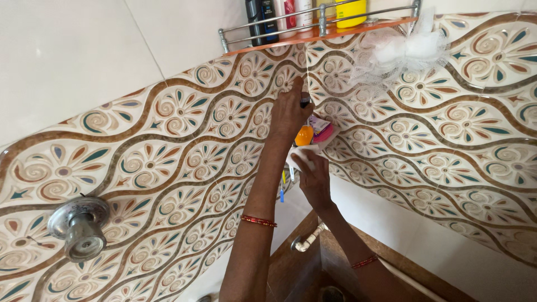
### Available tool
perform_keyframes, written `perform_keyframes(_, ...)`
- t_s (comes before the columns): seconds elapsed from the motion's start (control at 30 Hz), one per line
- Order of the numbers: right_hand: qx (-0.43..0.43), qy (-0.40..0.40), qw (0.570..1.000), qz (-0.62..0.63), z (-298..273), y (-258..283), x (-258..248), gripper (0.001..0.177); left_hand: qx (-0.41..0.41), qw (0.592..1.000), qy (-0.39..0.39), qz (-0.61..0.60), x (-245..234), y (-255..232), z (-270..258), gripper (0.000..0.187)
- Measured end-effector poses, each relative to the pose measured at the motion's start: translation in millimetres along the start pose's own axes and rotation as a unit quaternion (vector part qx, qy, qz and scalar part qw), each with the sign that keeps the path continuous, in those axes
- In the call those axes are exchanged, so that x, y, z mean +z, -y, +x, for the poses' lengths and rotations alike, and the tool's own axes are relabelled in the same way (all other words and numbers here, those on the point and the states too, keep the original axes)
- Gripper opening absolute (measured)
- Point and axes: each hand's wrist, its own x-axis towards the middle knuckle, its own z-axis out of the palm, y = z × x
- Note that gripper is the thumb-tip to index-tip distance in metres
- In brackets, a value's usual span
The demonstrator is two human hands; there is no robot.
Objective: The person wipes a metal bathroom shelf and the surrounding tiled wall using a white cloth. They repeatedly rub the shelf and adjacent wall area, then place a small orange bottle back on the shelf.
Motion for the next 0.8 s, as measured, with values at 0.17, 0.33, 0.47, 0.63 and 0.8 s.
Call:
perform_keyframes(0.17, 0.169, -0.132, 0.952, 0.217, 4, 11, 8, 0.044, 0.022, 1.0, -0.01, -0.017, 5, 7, -2, 0.049)
perform_keyframes(0.33, 0.287, -0.146, 0.883, 0.343, 18, 9, 13, 0.04, 0.04, 0.998, -0.031, -0.026, 9, 8, -7, 0.056)
perform_keyframes(0.47, 0.34, -0.109, 0.861, 0.361, 35, -11, 8, 0.042, 0.053, 0.997, -0.043, -0.023, 10, 8, -10, 0.061)
perform_keyframes(0.63, 0.362, -0.071, 0.864, 0.341, 25, 0, 3, 0.046, 0.037, 0.998, -0.046, -0.009, 15, 6, -12, 0.047)
perform_keyframes(0.8, 0.257, -0.095, 0.925, 0.264, 7, 15, 11, 0.047, 0.067, 0.995, -0.07, -0.021, 19, 8, -13, 0.046)
